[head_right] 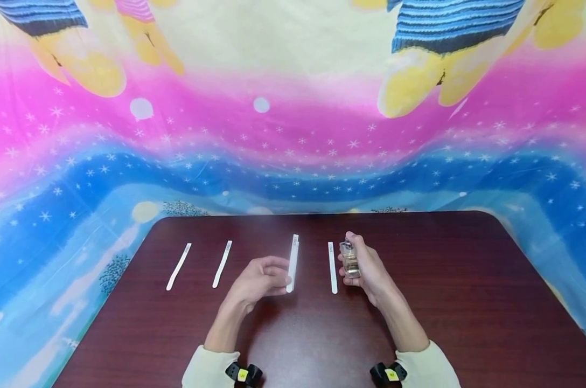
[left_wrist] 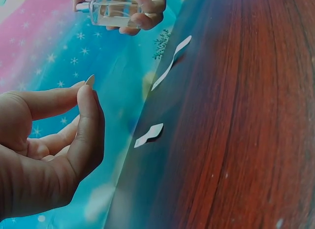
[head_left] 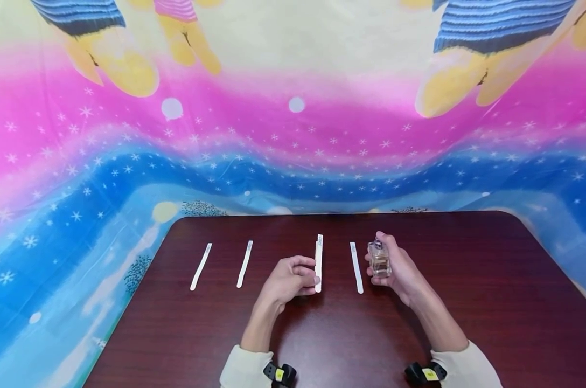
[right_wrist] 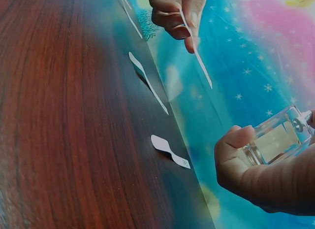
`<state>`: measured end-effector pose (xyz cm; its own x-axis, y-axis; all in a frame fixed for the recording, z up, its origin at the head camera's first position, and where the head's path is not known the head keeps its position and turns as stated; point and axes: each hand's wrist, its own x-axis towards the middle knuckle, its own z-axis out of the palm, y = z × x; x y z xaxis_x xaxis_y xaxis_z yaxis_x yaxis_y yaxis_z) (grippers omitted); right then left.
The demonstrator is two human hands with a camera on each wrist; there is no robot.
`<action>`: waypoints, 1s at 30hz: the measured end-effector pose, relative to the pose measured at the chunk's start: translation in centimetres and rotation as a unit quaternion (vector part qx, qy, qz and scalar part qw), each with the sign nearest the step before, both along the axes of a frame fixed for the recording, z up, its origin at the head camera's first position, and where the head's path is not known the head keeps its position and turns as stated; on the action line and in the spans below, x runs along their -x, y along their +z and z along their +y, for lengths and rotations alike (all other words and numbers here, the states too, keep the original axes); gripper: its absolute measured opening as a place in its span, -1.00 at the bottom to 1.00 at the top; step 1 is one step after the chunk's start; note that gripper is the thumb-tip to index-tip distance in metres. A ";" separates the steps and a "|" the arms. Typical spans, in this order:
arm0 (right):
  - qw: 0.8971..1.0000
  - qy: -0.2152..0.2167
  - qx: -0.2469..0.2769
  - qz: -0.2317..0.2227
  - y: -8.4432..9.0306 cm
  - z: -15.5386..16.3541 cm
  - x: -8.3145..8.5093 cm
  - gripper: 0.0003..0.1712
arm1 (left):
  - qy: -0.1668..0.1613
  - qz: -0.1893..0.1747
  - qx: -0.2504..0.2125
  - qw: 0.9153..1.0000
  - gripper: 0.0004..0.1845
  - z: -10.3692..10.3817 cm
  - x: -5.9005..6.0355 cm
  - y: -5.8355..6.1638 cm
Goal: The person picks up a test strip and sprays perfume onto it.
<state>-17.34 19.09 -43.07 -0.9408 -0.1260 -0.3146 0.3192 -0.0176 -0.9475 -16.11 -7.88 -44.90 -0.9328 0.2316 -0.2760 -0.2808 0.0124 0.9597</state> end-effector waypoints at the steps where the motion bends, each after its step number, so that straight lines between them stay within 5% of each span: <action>1: 1.000 -0.001 0.000 0.001 0.0 0.0 0.0 -0.40 | 0.000 0.000 -0.001 1.000 -0.54 0.0 0.0 0.0; 30: 1.000 0.010 -0.006 -0.009 -0.6 -1.9 0.8 -0.36 | 0.003 -0.003 -0.019 1.000 -0.54 0.8 -0.1 0.5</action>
